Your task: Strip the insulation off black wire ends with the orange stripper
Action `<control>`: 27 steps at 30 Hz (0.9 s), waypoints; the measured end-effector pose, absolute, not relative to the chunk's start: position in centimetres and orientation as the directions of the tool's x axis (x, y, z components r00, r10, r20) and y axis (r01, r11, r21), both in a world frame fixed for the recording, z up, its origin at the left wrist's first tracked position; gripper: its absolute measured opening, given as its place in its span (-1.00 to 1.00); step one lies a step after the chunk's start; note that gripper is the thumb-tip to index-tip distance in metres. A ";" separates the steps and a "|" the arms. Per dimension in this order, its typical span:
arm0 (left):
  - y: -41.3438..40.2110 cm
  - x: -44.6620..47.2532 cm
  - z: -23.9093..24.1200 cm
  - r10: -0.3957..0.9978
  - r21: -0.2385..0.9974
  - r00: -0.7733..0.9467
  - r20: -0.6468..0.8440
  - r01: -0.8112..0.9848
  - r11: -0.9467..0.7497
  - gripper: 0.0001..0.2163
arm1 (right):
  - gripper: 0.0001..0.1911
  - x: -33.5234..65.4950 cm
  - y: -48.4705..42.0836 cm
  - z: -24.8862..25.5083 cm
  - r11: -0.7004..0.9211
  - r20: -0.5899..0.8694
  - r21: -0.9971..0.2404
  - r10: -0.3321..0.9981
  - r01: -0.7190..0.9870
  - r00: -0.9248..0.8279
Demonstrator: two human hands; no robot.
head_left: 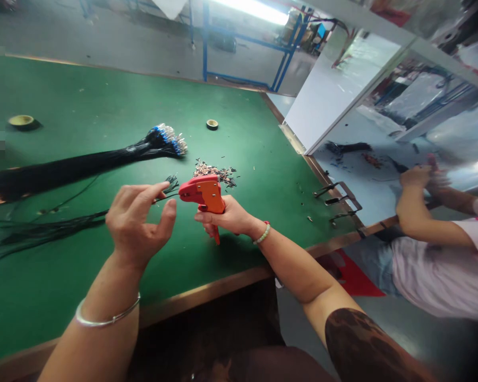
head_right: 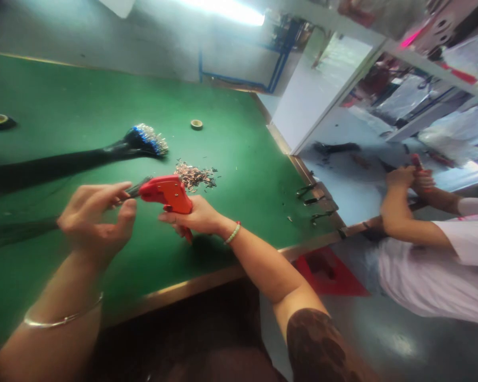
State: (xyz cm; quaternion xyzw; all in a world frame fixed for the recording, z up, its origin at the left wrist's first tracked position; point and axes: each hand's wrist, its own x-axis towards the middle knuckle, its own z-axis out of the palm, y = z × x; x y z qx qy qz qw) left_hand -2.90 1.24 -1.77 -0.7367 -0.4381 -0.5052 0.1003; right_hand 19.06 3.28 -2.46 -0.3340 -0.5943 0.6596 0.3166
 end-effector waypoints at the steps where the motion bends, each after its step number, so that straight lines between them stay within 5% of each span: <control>1: 1.3 -3.1 -1.8 0.537 0.291 0.084 0.839 0.764 -0.576 -0.68 | -0.57 19.0 3.4 -2.6 -0.092 -0.060 -0.995 0.832 -0.030 -0.551; 9: 1.8 -2.9 -2.4 0.593 0.295 0.076 0.801 0.813 -0.502 -0.60 | -0.50 18.8 3.6 -2.9 -0.094 -0.059 -0.994 0.889 -0.054 -0.454; 15: 1.8 -2.5 -2.6 0.668 0.388 0.091 0.739 0.753 -0.532 -0.79 | -0.50 18.8 3.2 -2.6 -0.057 -0.057 -0.998 0.878 0.015 -0.475; 27: 1.7 -2.6 -2.0 0.615 0.360 0.090 0.784 0.740 -0.568 -0.88 | -0.53 18.6 3.0 -2.4 -0.106 -0.085 -0.994 0.867 -0.015 -0.491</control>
